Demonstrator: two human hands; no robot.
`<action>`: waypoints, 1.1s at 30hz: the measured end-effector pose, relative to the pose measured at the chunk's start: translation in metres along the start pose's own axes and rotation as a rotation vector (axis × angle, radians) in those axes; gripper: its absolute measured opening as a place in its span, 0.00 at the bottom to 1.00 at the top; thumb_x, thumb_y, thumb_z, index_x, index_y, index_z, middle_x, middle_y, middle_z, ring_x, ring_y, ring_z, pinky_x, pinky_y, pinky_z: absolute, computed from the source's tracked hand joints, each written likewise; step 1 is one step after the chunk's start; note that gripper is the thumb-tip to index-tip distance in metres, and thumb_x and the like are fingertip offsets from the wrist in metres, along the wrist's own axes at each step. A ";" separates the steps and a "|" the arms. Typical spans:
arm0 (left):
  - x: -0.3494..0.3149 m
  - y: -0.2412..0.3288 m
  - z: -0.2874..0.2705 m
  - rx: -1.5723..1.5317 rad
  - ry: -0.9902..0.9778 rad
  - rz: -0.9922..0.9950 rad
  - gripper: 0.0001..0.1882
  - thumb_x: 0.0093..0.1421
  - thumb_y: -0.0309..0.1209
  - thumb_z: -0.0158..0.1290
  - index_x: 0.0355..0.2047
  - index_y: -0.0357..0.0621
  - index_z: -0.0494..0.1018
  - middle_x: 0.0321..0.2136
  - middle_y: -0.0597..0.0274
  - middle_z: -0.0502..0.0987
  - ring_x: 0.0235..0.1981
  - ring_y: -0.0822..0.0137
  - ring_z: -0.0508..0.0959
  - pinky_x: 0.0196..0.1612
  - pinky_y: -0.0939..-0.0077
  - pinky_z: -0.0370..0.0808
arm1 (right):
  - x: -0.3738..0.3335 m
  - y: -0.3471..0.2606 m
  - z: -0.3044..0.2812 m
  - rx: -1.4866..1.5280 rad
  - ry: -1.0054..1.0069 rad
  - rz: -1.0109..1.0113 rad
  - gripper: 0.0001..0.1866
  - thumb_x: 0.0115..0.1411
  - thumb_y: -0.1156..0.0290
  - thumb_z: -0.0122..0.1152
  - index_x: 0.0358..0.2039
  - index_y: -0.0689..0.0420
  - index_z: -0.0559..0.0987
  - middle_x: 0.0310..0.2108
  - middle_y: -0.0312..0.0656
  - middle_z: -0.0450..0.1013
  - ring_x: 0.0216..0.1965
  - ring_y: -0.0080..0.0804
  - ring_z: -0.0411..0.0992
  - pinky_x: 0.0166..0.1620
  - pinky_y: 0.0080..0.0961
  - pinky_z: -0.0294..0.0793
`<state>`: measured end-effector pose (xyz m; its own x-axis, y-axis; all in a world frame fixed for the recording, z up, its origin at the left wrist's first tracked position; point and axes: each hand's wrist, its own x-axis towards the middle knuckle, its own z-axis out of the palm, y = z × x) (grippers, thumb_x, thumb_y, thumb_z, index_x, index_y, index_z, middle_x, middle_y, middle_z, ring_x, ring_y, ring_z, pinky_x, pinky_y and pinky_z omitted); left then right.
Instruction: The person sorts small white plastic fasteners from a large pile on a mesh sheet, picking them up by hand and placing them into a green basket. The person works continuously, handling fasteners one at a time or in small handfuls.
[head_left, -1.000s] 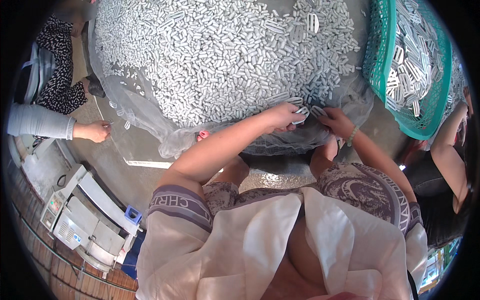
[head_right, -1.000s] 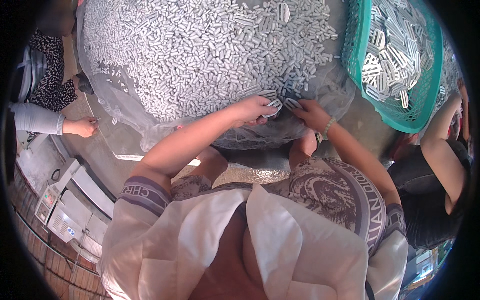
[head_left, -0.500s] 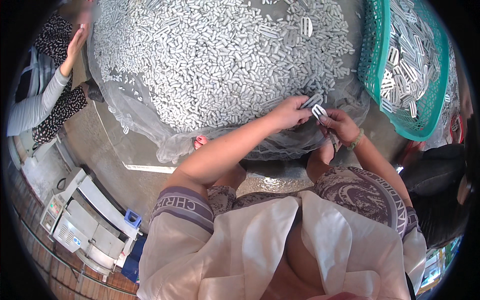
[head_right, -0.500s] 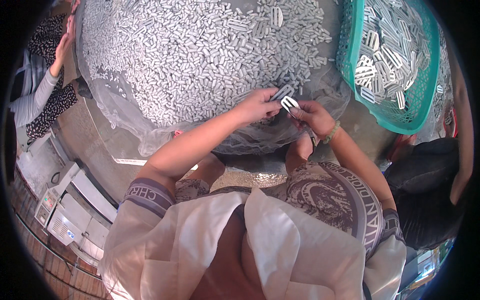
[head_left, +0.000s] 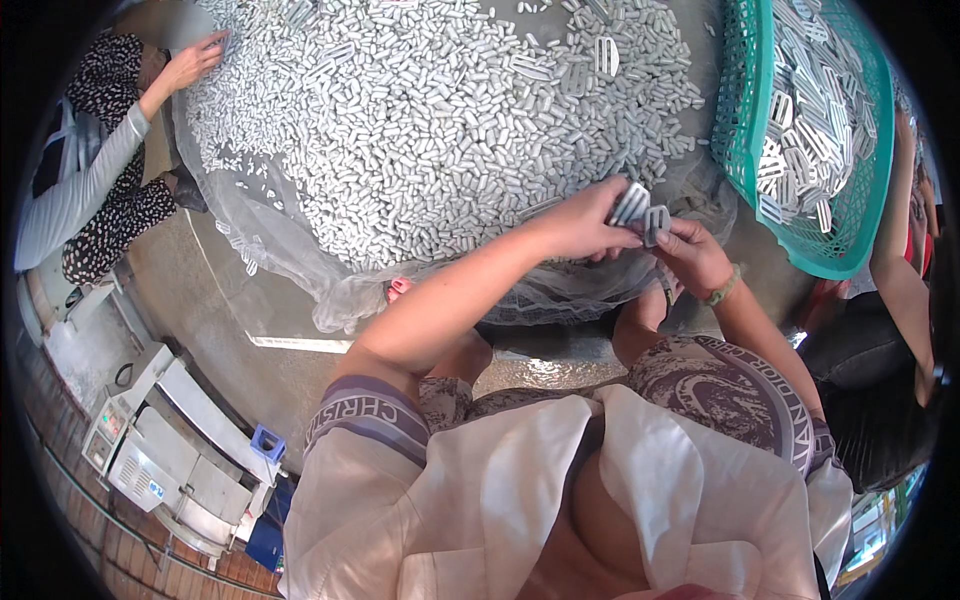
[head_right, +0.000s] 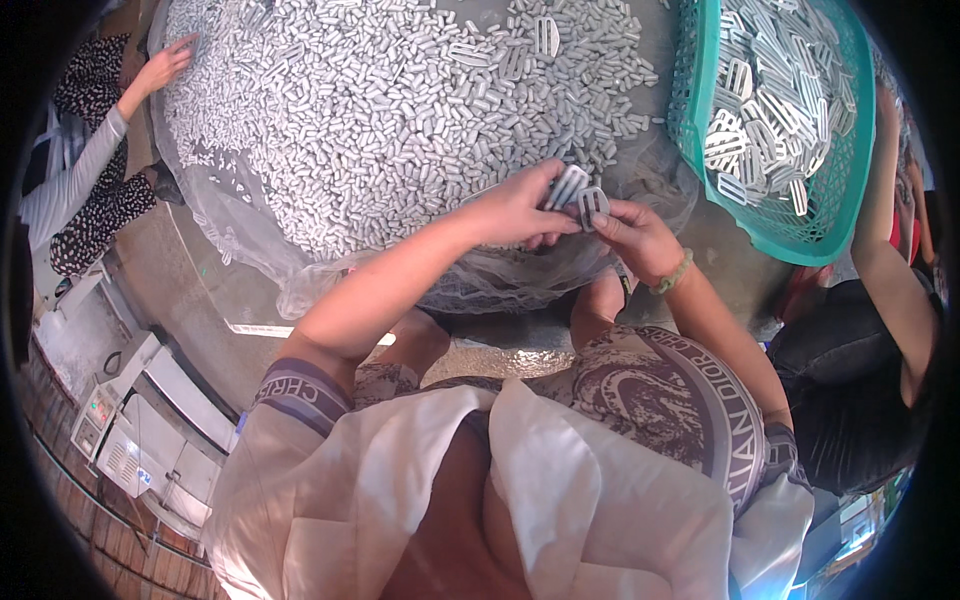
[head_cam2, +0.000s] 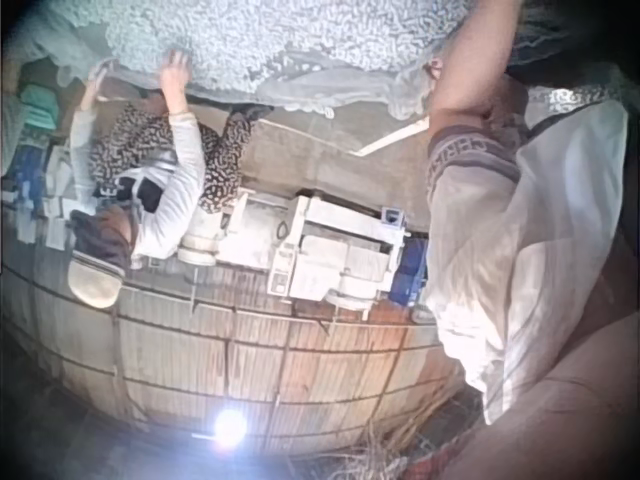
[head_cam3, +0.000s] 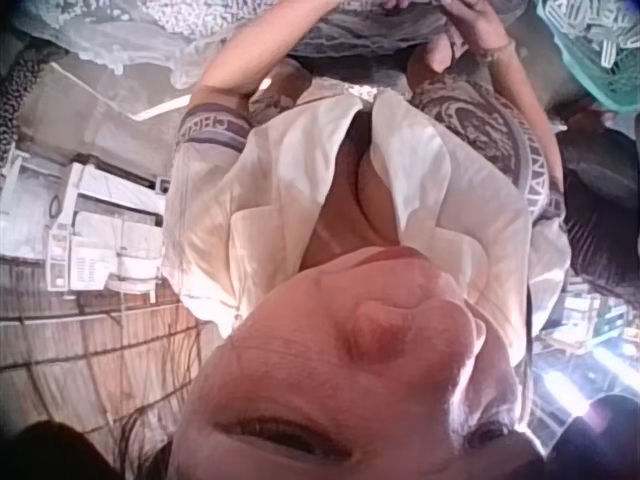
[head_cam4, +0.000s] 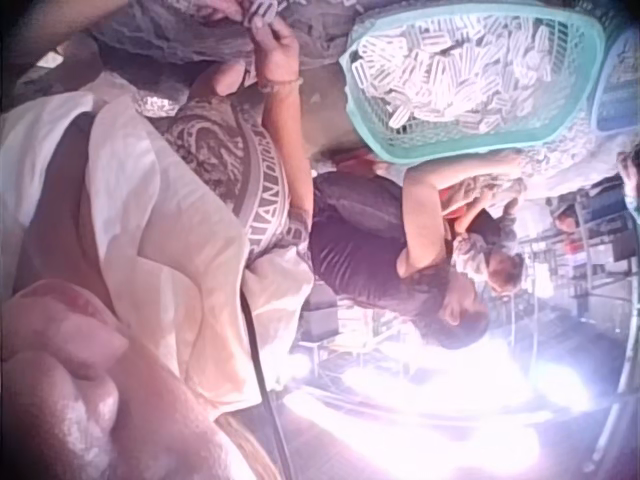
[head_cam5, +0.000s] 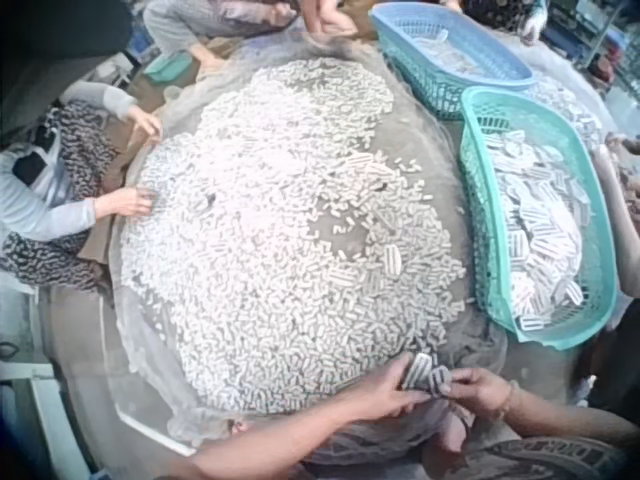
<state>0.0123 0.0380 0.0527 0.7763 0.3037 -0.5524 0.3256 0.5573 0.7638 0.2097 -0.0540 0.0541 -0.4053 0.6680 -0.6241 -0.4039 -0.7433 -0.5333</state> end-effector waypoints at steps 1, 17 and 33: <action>0.002 -0.001 0.004 0.011 0.005 -0.016 0.28 0.50 0.28 0.58 0.48 0.40 0.56 0.23 0.62 0.72 0.16 0.74 0.71 0.19 0.79 0.68 | 0.000 0.001 -0.001 0.108 -0.016 0.035 0.16 0.61 0.68 0.50 0.45 0.66 0.72 0.45 0.44 0.70 0.48 0.33 0.66 0.52 0.29 0.62; 0.011 -0.015 -0.014 -0.556 0.341 0.249 0.06 0.54 0.25 0.51 0.31 0.37 0.67 0.28 0.59 0.75 0.31 0.66 0.78 0.34 0.74 0.75 | 0.011 -0.001 0.000 -0.388 0.252 -0.005 0.21 0.50 0.84 0.58 0.45 0.61 0.67 0.32 0.40 0.73 0.29 0.23 0.73 0.29 0.19 0.74; -0.017 -0.073 0.032 -0.257 0.207 -0.535 0.11 0.62 0.35 0.44 0.32 0.39 0.67 0.15 0.59 0.72 0.12 0.74 0.69 0.11 0.84 0.60 | 0.037 0.037 0.000 -1.268 0.187 0.188 0.13 0.50 0.68 0.59 0.32 0.64 0.74 0.23 0.51 0.73 0.26 0.45 0.74 0.36 0.38 0.71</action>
<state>-0.0076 -0.0324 0.0173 0.4123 0.0601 -0.9091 0.4799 0.8339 0.2728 0.1801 -0.0562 0.0109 -0.2092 0.6114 -0.7631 0.7426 -0.4084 -0.5308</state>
